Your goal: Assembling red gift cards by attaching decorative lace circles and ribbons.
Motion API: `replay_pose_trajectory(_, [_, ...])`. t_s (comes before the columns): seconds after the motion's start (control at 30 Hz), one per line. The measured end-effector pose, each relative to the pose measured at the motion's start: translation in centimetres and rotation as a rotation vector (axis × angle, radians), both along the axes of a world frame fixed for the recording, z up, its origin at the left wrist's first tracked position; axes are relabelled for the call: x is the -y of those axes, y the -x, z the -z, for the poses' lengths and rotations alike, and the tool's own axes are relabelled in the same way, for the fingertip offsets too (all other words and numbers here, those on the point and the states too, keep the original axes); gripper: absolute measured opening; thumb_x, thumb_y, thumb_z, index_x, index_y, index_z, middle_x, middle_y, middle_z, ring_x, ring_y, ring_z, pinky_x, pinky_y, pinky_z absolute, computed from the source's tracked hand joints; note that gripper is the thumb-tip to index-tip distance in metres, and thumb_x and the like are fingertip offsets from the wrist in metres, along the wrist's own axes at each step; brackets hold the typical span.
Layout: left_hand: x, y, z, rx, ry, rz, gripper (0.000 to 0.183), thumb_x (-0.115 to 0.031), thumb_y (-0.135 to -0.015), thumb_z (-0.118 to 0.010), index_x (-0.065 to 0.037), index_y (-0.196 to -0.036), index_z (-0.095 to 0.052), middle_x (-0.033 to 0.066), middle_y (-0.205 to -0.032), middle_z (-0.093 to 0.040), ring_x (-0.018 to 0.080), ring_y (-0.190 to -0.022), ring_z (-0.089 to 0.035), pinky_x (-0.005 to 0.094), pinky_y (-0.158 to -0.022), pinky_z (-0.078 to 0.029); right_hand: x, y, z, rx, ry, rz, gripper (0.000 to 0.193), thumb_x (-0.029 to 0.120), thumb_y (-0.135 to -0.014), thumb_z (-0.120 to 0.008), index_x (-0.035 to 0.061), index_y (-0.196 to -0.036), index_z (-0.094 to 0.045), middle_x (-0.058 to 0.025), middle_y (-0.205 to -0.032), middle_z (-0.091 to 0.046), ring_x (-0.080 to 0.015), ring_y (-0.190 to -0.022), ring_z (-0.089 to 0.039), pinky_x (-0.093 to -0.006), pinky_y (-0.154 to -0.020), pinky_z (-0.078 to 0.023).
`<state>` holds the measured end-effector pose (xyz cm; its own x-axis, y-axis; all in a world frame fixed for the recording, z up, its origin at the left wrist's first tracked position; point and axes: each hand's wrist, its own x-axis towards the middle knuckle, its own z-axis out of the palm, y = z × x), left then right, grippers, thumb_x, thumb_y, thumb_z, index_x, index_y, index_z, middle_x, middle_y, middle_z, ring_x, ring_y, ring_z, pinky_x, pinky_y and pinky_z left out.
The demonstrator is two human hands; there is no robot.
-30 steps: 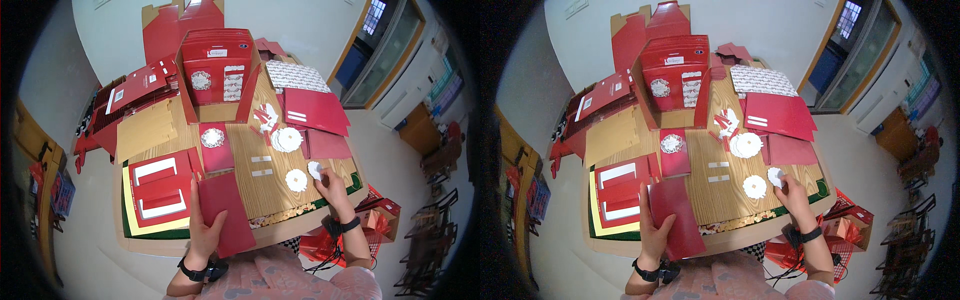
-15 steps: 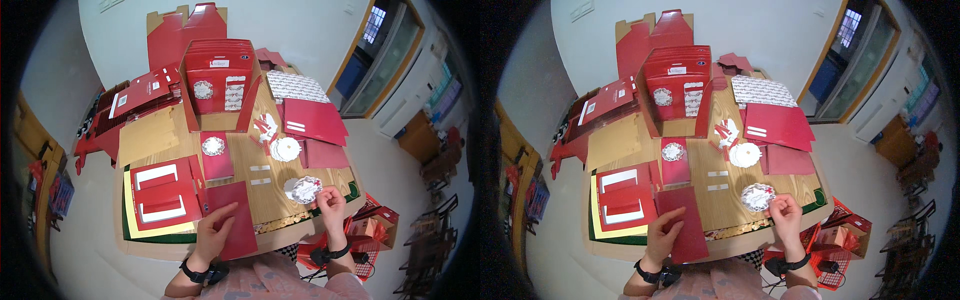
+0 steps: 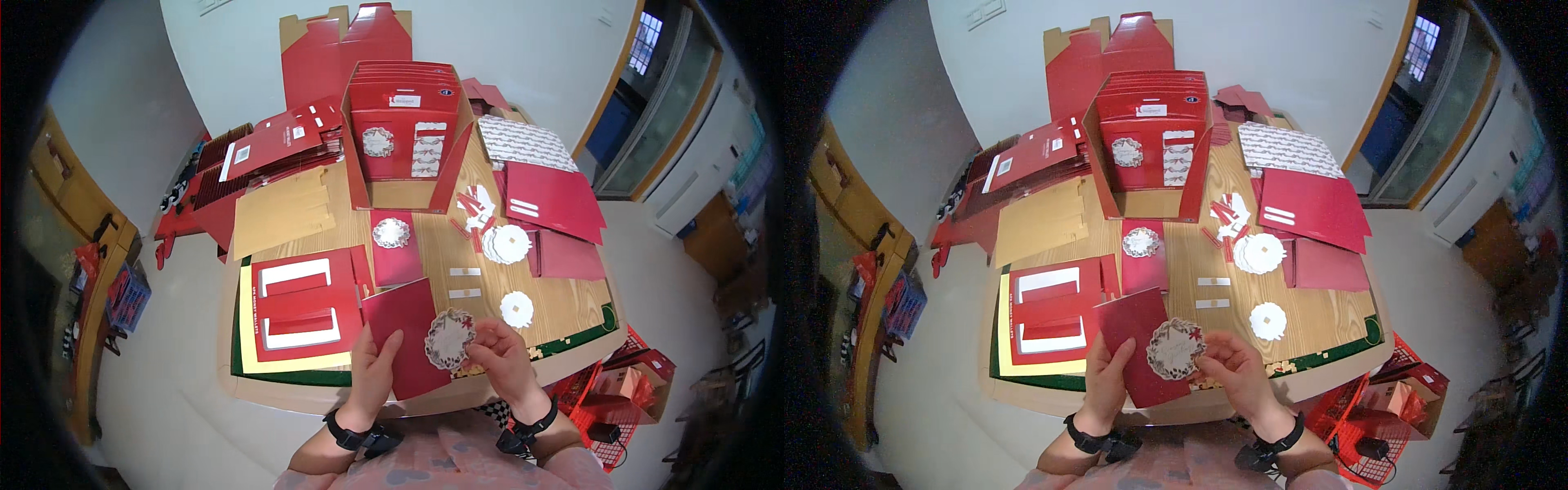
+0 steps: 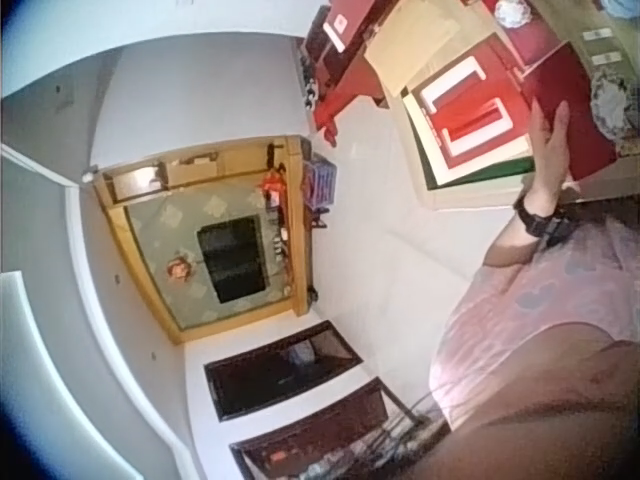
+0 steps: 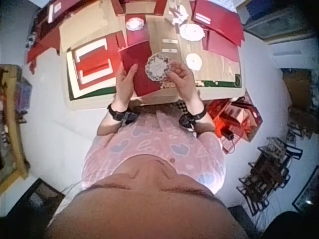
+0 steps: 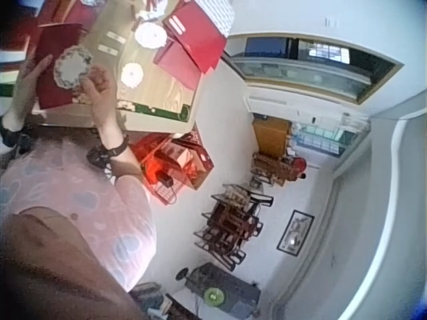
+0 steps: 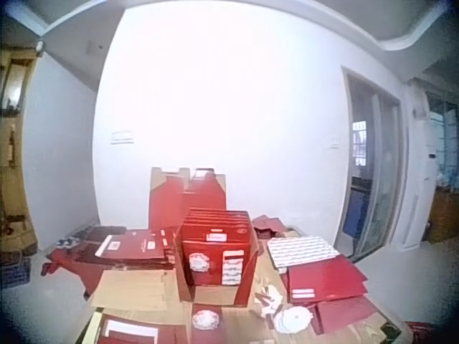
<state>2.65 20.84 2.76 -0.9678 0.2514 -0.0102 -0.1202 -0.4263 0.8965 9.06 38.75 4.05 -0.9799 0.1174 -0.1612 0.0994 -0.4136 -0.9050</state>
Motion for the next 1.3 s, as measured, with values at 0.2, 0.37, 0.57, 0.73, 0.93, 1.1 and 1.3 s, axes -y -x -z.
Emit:
replay_pose_trajectory(0.2, [-0.1,0.1,0.3,0.09,-0.101,-0.003,0.028,-0.006,-0.09,-0.046,-0.002,-0.118,-0.048,0.0066,-0.111,-0.057,0.0151,-0.1,-0.055,0.0286,-0.087,-0.042,1.8,0.6,-0.1,0.064,0.029,-0.011,0.011,0.0,-0.084,-0.053,0.0028,-0.093,-0.047,-0.0107,-0.08,-0.062,-0.0194,-0.068,-0.064,-0.028,-0.059,-0.053])
replay_pose_trajectory(0.37, [-0.1,0.0,0.3,0.145,-0.148,0.036,0.028,-0.015,-0.094,-0.041,-0.003,-0.118,-0.047,0.006,-0.11,-0.057,0.0148,-0.099,-0.054,0.0289,-0.087,-0.042,2.3,1.2,0.7,0.083,-0.061,-0.087,0.012,0.011,-0.09,-0.053,0.003,-0.096,-0.048,-0.0092,-0.076,-0.063,-0.018,-0.069,-0.065,-0.0239,-0.058,-0.051])
replay_pose_trajectory(0.57, [-0.2,0.1,0.6,0.131,-0.048,0.009,0.034,-0.025,-0.096,-0.034,-0.003,-0.12,-0.043,0.0076,-0.112,-0.054,0.0161,-0.101,-0.052,0.0302,-0.089,-0.039,2.9,1.4,1.2,0.055,-0.201,-0.053,0.008,0.008,-0.089,-0.052,0.0024,-0.093,-0.049,-0.0091,-0.072,-0.063,-0.0165,-0.064,-0.065,-0.0222,-0.052,-0.049])
replay_pose_trajectory(0.73, [-0.3,0.1,2.3,0.095,0.074,-0.087,0.035,-0.027,-0.096,-0.033,-0.004,-0.121,-0.042,0.0076,-0.112,-0.053,0.0163,-0.103,-0.05,0.0306,-0.09,-0.039,3.0,1.4,1.3,0.058,-0.194,-0.038,0.008,0.009,-0.089,-0.053,0.002,-0.093,-0.051,-0.0076,-0.072,-0.063,-0.0152,-0.063,-0.064,-0.0198,-0.05,-0.046])
replay_pose_trajectory(0.93, [-0.3,-0.1,3.4,0.036,0.116,-0.115,0.034,-0.028,-0.096,-0.034,-0.005,-0.12,-0.042,0.0073,-0.11,-0.053,0.0167,-0.101,-0.052,0.0315,-0.089,-0.04,3.2,1.5,1.3,0.062,-0.211,-0.04,0.009,0.01,-0.088,-0.054,0.0024,-0.093,-0.053,-0.0051,-0.071,-0.062,-0.0123,-0.059,-0.063,-0.0184,-0.049,-0.044])
replay_pose_trajectory(1.1, [-0.2,0.0,3.2,0.026,0.11,-0.087,0.033,-0.028,-0.095,-0.035,-0.005,-0.119,-0.043,0.0073,-0.109,-0.054,0.0168,-0.099,-0.053,0.032,-0.088,-0.041,3.3,1.7,0.6,0.084,-0.205,-0.049,0.008,0.009,-0.088,-0.054,0.0029,-0.093,-0.053,-0.0032,-0.071,-0.061,-0.011,-0.056,-0.061,-0.0178,-0.047,-0.043])
replay_pose_trajectory(1.3, [-0.5,0.0,1.2,0.116,-0.108,-0.016,0.033,-0.027,-0.096,-0.035,-0.005,-0.119,-0.043,0.0069,-0.109,-0.054,0.0164,-0.099,-0.053,0.0317,-0.088,-0.041,3.1,1.8,1.2,0.039,-0.247,-0.028,0.008,0.007,-0.088,-0.054,0.0022,-0.094,-0.054,-0.0034,-0.071,-0.061,-0.0098,-0.054,-0.059,-0.0182,-0.046,-0.042])
